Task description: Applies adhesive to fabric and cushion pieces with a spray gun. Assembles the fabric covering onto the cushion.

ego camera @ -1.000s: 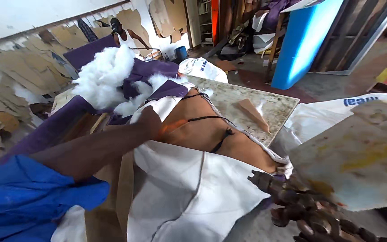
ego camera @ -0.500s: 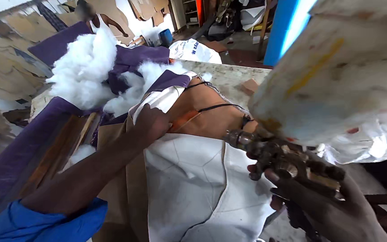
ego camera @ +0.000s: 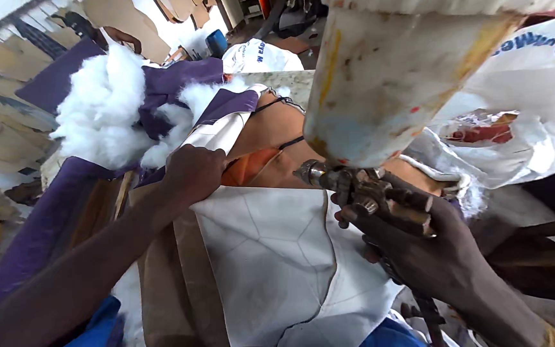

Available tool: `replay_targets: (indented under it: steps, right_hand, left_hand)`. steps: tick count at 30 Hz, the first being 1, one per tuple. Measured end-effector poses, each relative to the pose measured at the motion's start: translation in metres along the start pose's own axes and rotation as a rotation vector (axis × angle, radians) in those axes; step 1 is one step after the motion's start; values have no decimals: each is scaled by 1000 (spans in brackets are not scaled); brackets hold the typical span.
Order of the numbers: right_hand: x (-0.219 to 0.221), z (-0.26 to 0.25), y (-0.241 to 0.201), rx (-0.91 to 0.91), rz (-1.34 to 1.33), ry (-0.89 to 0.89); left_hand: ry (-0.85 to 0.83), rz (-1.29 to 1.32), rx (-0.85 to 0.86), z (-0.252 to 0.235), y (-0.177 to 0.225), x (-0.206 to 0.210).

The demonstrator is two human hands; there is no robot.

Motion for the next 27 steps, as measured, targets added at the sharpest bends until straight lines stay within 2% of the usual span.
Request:
replay_targets:
  steps: [9,14,20,24,27]
  right_hand:
    - [0,2,2,14,-16,-24]
    - [-2,-1,0,-24,8,2]
    - [-3,-5,2,73,-77,-84]
    - [-4,-10,2,79,-107,-158]
    - [-4,-12,5,70,-84,-131]
  left_hand:
    - [-34,-100,83,13,16,-16]
    - [-151,-175,39,12,22,-20]
    - [-40,-172,76,12,16,-13]
    - [-55,-190,76,9,16,-9]
    - [-108,-177,59,7,17,-9]
Point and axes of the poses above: each hand's wrist, its own z-axis away from the middle knuckle, its own x-axis out of the palm, y = z × x, the point moved 4 cm from there along -z, towards the middle knuckle, and after that the axes turned 2 degrees about x, right-handed, at the moved point
